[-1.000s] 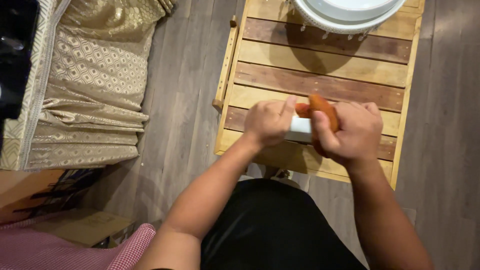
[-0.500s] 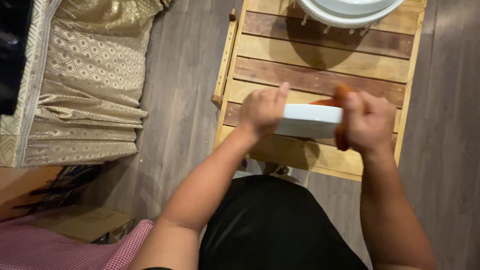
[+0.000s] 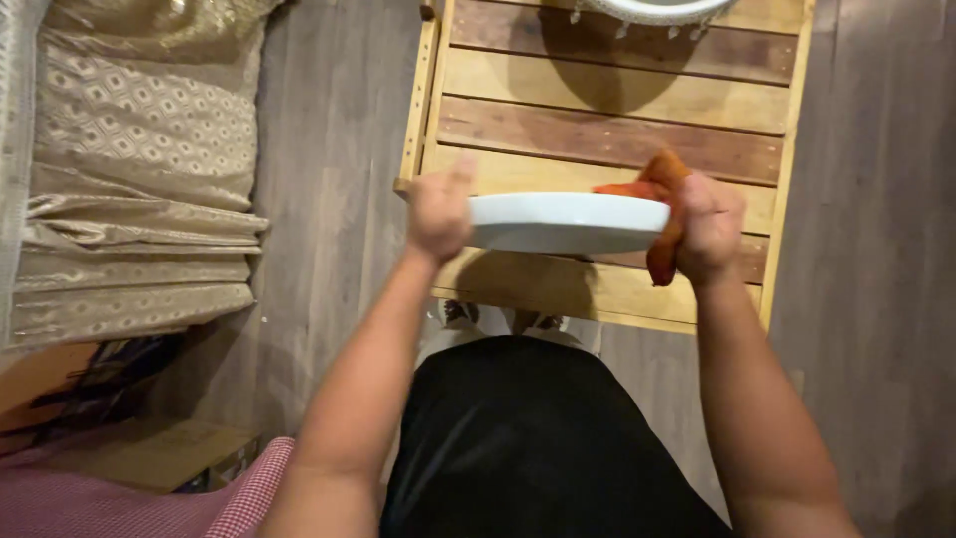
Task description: The person is wiping and cleaning large white plates with a cloth on a wooden table.
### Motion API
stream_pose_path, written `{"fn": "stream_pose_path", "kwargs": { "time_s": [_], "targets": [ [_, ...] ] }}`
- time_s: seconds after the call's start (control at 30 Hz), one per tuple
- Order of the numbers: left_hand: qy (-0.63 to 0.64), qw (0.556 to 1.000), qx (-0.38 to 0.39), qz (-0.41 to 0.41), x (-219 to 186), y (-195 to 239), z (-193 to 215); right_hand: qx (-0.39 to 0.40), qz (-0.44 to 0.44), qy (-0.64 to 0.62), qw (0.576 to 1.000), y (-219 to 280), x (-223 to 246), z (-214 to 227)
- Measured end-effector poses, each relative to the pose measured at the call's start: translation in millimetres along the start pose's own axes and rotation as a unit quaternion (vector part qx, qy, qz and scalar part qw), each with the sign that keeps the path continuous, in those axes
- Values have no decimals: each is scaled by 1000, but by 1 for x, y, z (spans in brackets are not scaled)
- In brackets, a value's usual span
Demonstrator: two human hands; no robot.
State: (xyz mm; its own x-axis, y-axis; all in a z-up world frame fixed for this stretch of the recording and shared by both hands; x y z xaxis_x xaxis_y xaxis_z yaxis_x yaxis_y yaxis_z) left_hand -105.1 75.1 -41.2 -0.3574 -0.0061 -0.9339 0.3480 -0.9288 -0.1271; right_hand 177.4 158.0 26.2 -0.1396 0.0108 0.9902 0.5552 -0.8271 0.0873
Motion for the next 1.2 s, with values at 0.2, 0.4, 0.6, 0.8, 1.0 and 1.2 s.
{"fn": "stream_pose_path", "kwargs": {
  "time_s": [0.2,0.4,0.6,0.8,1.0,1.2],
  "targets": [
    [-10,999,-21,-35,-13,4,14,-47,74,-149,985,-16,-115,40],
    [-12,997,-20,-69,-40,7,3,-38,29,162,986,-4,52,-15],
    [30,999,8,-13,-35,7,-3,-52,268,510,816,10,104,-72],
    [1,999,-40,-16,16,8,17,4,165,167,972,-8,38,-17],
    [185,982,-16,22,65,0,15,-91,87,-137,983,-12,-129,38],
    [101,989,67,84,44,-11,10,-124,111,-109,980,-5,-113,56]
  ]
}}
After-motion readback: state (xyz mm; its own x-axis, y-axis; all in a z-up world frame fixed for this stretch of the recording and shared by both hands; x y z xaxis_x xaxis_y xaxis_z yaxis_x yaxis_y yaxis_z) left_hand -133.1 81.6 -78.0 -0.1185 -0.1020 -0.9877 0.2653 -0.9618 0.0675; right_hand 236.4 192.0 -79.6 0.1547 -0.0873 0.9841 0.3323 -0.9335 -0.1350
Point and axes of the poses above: each hand's wrist, its own y-axis away from the middle knuckle, its own z-axis out of the back of the hand, x = y × z, the point moved 9 cm from there along -y, towards the middle knuckle, and after that the axes turned 6 degrees about x, right-handed, at the moved point
